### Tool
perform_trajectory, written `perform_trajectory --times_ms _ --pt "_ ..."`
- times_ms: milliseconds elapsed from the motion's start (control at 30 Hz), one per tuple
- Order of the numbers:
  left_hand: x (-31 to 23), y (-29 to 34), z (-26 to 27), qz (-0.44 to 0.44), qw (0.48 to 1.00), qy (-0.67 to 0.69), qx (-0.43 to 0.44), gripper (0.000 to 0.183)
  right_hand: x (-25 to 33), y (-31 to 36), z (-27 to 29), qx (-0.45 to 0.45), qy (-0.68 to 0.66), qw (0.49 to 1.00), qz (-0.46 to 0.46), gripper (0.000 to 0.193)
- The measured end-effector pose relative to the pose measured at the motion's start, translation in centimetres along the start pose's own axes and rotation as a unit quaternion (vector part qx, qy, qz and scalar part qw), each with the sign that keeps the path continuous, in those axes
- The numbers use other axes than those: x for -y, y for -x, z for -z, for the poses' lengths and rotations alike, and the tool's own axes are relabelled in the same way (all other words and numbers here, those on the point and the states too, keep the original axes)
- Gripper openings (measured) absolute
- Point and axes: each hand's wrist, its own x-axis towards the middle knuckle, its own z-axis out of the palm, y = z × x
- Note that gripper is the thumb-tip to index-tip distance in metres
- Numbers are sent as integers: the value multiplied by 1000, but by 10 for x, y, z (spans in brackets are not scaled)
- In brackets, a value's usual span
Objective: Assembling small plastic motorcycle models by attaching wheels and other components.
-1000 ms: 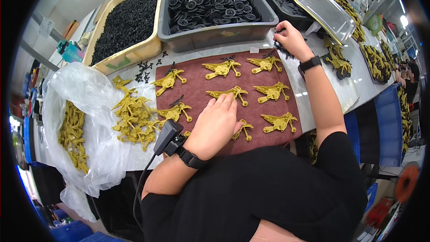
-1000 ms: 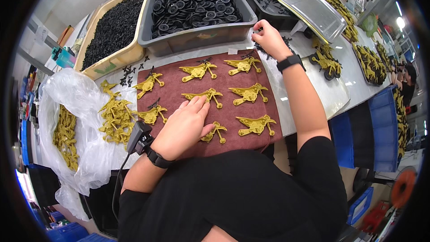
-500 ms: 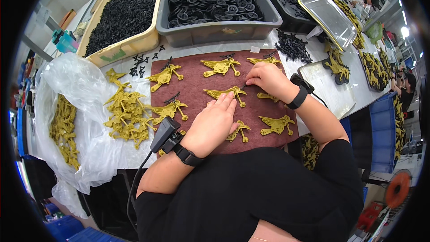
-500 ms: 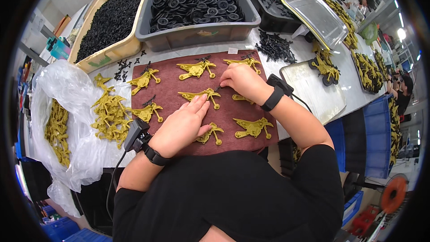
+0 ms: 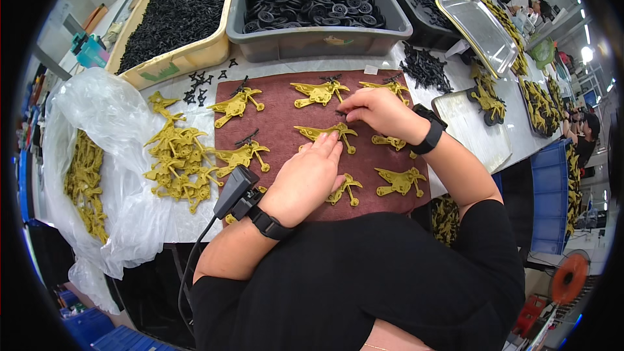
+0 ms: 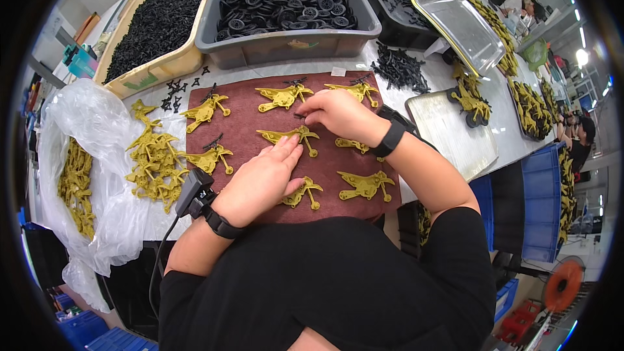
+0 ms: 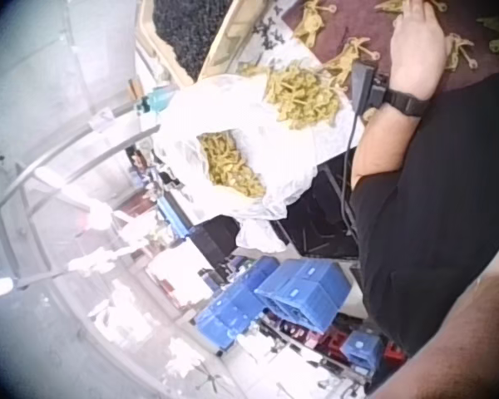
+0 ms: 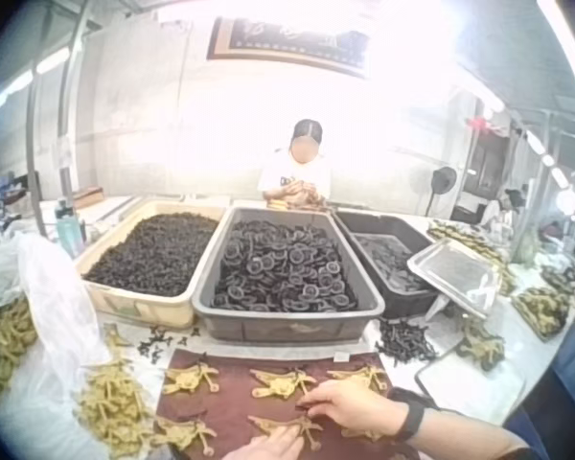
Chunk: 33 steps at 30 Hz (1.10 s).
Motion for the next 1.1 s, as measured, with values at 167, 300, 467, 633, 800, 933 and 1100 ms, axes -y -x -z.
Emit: perform_trajectory --times_ms 167,300,467,633,800,933,1100 --pt "-1 -1 3 6 1000 6 3 54 -1 -14 -8 53 -4 998 -32 18" --pt "-2 0 2 8 1000 9 -1 53 5 -21 -7 92 36 994 -55 14" --pt "-2 0 -1 9 1000 5 -7 52 6 -25 -15 97 52 993 -37 10" --pt "-4 -4 1 31 999 7 15 51 12 -26 -17 88 84 992 17 17" --pt "-7 -5 1 34 999 -10 -4 50 11 -24 -20 85 75 993 14 17" --pt "-8 -6 1 21 1000 -4 -8 49 4 -22 -18 94 63 993 -29 12" --pt "-12 0 -2 49 998 -21 -26 48 7 -5 -3 -37 79 996 11 15"
